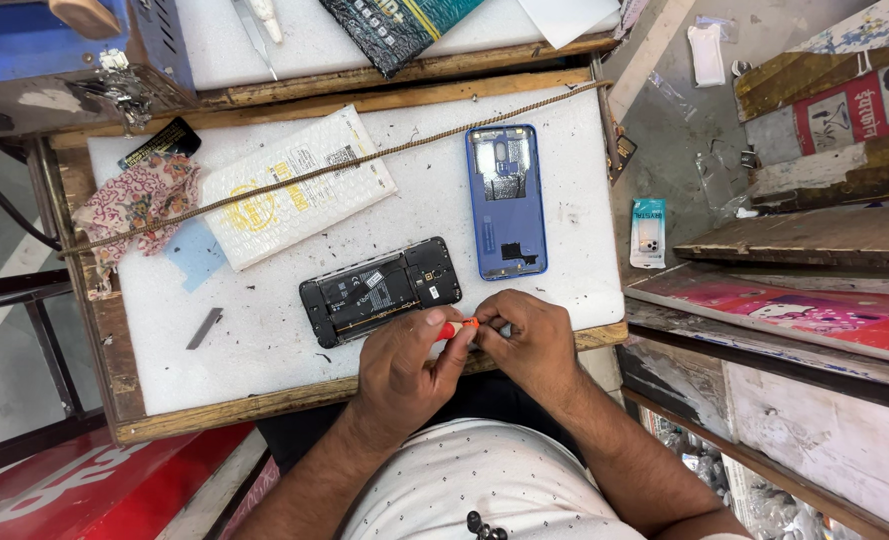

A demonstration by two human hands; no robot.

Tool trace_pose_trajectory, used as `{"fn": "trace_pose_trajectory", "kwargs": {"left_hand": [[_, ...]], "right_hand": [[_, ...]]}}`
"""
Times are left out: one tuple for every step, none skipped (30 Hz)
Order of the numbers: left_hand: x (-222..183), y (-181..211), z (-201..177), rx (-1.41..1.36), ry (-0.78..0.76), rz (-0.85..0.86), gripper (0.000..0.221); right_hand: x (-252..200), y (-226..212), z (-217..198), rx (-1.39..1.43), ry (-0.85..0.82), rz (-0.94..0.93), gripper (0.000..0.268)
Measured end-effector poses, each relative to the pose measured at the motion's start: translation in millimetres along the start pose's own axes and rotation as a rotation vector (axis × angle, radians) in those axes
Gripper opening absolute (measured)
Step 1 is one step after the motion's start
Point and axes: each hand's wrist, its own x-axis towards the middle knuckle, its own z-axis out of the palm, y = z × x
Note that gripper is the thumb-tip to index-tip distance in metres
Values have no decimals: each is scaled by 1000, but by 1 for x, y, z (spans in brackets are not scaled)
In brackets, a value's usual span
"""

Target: The person disassembles a smartphone, removes the battery, and applies adhesive to the phone's internal frame and the back cover. The person handles the phone chassis, battery, and adhesive tube throughout the process.

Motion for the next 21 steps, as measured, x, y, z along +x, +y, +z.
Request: {"fn": "trace_pose_trajectory", "kwargs": {"left_hand": [[0,0,1,-6,6,-6,72],[-1,0,1,-20,13,-15,72],[-1,0,2,-34,19,-23,72],[-1,1,2,-49,25,-31,72],[-1,1,2,-41,30,-41,72],[-1,2,2,-34,34,-50,73],[-1,2,2,-27,39,-60,73],[-1,2,1,-22,38,-59,73],[-1,3,1,-16,36,-59,73],[-1,3,0,-11,35,-60,73],[-1,3,0,-8,32,-53,73],[-1,3,1,-6,30,-46,74],[-2,3,1,-3,28,-38,74],[-2,3,2,-1,26,-45,73],[-3,3,2,1,25,-52,73],[-3,3,3,3,25,-60,73],[-4,2,3,7,19,-64,73],[-4,1,1,11,13,-69,74],[-4,0,1,14,8,-73,74],[-3,-4,-2,20,19,-75,74],[-2,-11,-6,25,30,-79,73]], "right_hand": [[0,-1,0,0,6,-6,15],[0,-1,-1,0,13,-11,15],[0,-1,-1,-3,12,-11,16],[0,-1,-1,-6,12,-11,16],[0,-1,-1,-8,10,-11,16],[0,-1,-1,-8,10,-5,16],[-1,-1,-1,-7,11,-1,16],[-1,-1,-1,-6,12,4,16],[-1,0,0,-12,17,-12,16],[-1,0,0,-17,23,-29,16],[-1,1,1,-23,29,-45,16],[-1,1,1,-21,27,-43,16],[-1,1,1,-19,26,-41,16],[-1,1,0,-17,24,-39,17],[-1,0,0,-21,27,-48,17],[0,-1,0,-26,29,-56,17],[1,-2,0,-30,31,-65,18],[1,-2,-1,-7,19,-71,22],[2,-3,-2,15,8,-79,27],[2,-3,-3,37,-3,-86,33],[2,-3,-3,44,0,-78,39]]}}
